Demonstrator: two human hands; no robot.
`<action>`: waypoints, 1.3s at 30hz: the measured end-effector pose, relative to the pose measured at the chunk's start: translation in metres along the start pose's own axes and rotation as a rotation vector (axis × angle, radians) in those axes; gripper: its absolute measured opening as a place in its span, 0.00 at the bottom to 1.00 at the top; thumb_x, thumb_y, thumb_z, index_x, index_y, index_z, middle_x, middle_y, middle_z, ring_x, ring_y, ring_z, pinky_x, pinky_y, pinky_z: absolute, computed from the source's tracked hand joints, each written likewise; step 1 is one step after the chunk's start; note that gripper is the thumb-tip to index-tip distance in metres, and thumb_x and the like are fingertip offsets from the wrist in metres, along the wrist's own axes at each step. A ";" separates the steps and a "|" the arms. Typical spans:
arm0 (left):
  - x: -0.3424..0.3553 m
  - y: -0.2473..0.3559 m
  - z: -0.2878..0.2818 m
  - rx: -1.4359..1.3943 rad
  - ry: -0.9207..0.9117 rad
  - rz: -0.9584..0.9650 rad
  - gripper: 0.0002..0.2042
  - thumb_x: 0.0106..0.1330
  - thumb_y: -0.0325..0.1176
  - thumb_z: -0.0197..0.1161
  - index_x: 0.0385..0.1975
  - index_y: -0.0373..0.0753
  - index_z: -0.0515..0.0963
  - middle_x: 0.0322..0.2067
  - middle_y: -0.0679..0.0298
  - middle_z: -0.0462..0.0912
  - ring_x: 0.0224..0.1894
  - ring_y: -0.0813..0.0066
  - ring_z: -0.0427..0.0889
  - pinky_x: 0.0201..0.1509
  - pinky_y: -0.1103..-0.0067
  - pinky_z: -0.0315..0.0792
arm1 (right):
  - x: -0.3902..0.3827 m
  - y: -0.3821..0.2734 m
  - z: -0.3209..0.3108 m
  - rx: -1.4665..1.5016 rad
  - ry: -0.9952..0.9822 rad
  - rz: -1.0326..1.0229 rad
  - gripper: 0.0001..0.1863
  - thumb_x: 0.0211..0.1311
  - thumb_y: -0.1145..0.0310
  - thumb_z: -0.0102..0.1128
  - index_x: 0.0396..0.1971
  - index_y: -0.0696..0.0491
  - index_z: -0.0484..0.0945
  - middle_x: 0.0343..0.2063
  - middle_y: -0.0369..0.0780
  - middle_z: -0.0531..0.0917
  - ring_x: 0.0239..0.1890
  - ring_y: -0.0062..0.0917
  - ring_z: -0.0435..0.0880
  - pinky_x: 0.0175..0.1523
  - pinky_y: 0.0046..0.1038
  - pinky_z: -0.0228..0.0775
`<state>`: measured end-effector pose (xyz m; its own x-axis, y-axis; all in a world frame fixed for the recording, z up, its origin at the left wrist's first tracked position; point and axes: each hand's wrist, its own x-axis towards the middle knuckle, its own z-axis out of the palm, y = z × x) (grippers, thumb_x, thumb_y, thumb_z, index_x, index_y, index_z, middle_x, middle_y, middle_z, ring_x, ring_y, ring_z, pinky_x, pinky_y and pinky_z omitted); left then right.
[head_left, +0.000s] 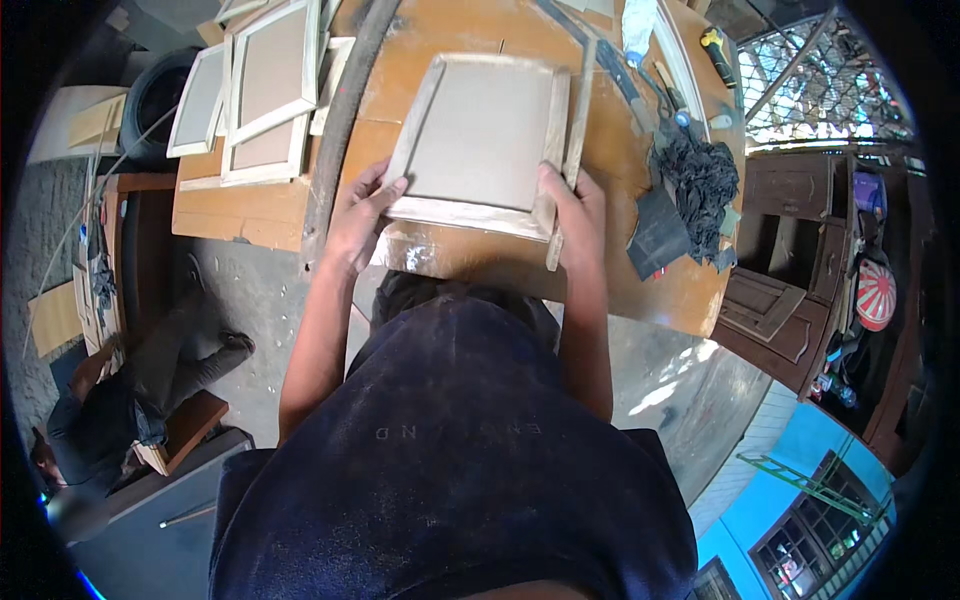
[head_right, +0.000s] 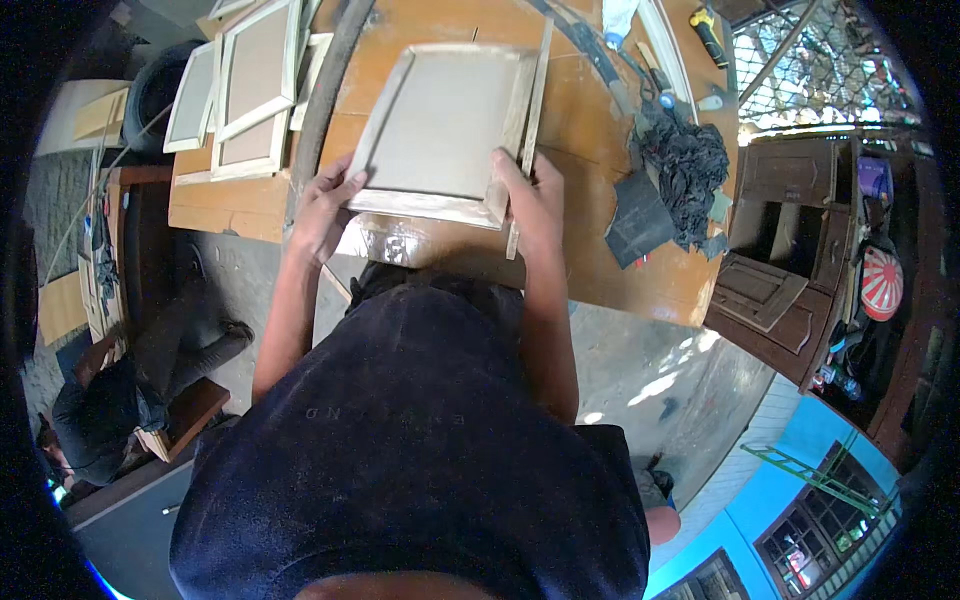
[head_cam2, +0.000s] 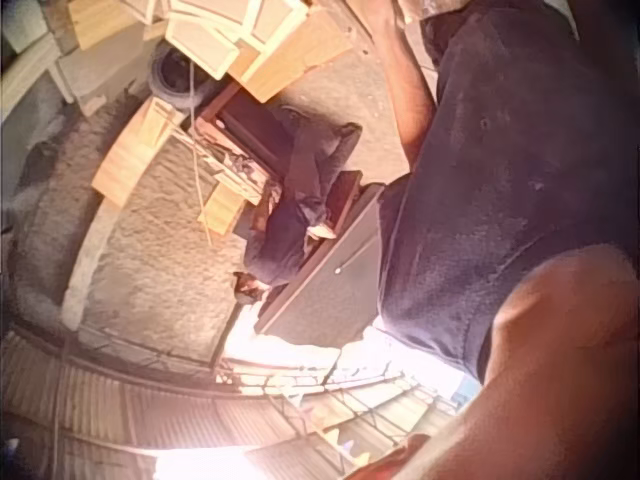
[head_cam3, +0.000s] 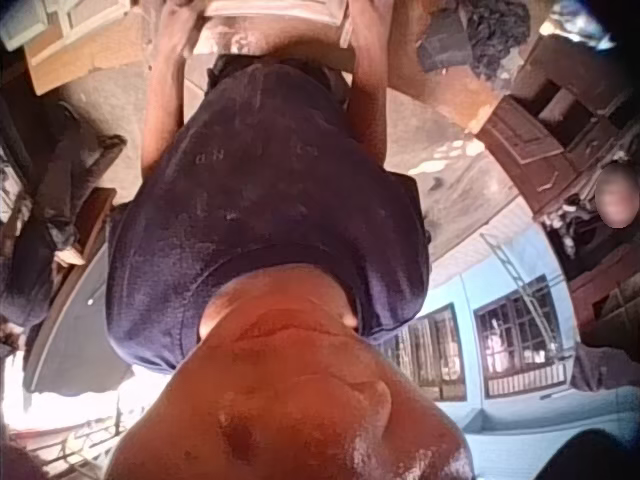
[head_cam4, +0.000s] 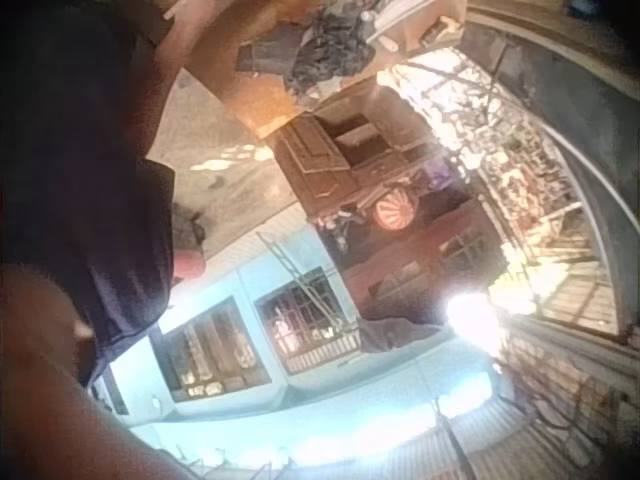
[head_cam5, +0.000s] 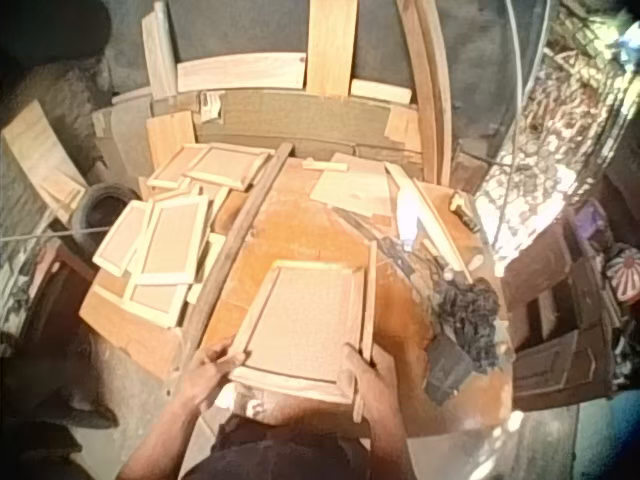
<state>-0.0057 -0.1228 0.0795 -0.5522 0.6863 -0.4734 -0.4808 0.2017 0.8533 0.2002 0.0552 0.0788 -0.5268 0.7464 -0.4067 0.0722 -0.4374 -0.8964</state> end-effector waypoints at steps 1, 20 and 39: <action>-0.005 0.017 0.004 -0.049 -0.001 0.050 0.25 0.66 0.24 0.63 0.63 0.30 0.67 0.50 0.61 0.81 0.48 0.76 0.81 0.49 0.80 0.76 | -0.002 -0.019 0.008 0.021 0.024 -0.119 0.11 0.64 0.66 0.64 0.39 0.58 0.81 0.22 0.28 0.76 0.24 0.10 0.69 0.29 0.18 0.62; -0.047 0.112 0.075 -0.430 -0.692 0.580 0.25 0.69 0.43 0.60 0.59 0.31 0.68 0.49 0.49 0.81 0.49 0.49 0.83 0.48 0.61 0.78 | -0.052 -0.160 0.030 0.308 0.194 -0.849 0.10 0.67 0.64 0.62 0.35 0.57 0.80 0.25 0.30 0.79 0.29 0.10 0.71 0.34 0.16 0.62; -0.073 0.110 0.165 0.106 -0.245 0.565 0.14 0.65 0.37 0.69 0.43 0.32 0.81 0.37 0.64 0.83 0.39 0.78 0.79 0.44 0.80 0.73 | -0.037 -0.154 0.040 0.328 0.227 -0.960 0.14 0.66 0.61 0.60 0.34 0.59 0.80 0.27 0.36 0.81 0.30 0.19 0.75 0.35 0.24 0.64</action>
<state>0.0943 -0.0361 0.2439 -0.5235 0.8448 0.1108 -0.0828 -0.1799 0.9802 0.1749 0.0751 0.2385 -0.0670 0.9147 0.3984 -0.5453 0.3009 -0.7824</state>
